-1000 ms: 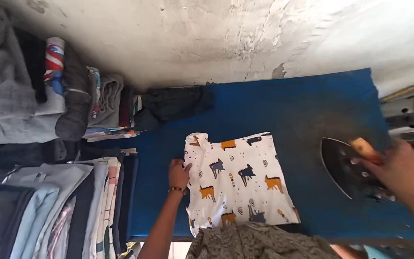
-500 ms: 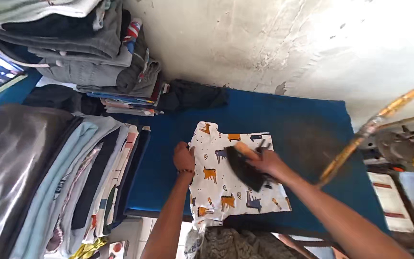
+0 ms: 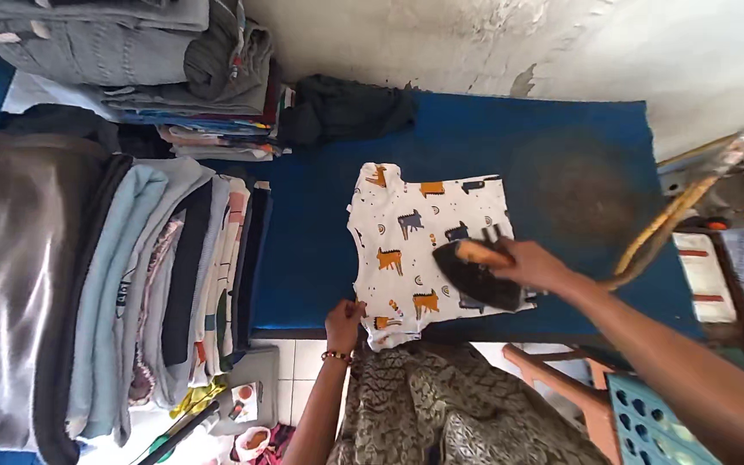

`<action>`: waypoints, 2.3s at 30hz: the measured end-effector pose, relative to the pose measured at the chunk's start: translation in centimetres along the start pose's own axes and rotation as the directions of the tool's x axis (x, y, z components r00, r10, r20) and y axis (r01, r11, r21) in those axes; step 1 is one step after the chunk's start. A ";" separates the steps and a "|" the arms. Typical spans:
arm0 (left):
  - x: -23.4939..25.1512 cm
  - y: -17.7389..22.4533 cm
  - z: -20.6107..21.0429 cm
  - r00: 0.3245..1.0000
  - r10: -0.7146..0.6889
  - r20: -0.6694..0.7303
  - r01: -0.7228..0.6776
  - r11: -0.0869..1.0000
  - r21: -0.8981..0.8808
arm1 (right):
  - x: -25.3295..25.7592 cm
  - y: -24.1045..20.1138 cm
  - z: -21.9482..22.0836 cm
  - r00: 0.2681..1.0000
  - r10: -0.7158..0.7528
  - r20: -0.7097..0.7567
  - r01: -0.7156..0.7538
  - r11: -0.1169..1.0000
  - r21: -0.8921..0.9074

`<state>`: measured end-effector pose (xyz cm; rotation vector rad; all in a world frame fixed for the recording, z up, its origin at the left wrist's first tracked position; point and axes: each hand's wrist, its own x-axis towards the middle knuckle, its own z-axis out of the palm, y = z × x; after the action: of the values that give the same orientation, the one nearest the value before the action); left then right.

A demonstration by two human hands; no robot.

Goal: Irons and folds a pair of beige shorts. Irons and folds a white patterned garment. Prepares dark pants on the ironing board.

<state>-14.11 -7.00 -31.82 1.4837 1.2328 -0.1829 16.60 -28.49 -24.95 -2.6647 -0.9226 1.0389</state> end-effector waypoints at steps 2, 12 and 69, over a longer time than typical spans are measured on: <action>0.2 -0.2 0.0 1.000 -0.017 -0.014 0.017 1.000 -0.020 | -2.0 -4.0 3.2 0.994 -0.024 0.105 0.028 0.999 -0.040; 0.5 0.0 0.6 0.994 -0.077 -0.071 0.078 0.997 0.000 | -5.6 -5.3 3.0 0.970 0.215 0.109 -0.224 0.971 0.083; 2.4 10.4 3.0 0.896 0.435 -0.093 -0.262 0.685 0.680 | 3.1 4.1 9.8 0.741 -0.441 -0.506 0.381 0.897 -0.224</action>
<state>-3.77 -6.05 -27.92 2.4047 1.0904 -0.1801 14.05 -30.79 -35.41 -2.4252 -1.3551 0.1090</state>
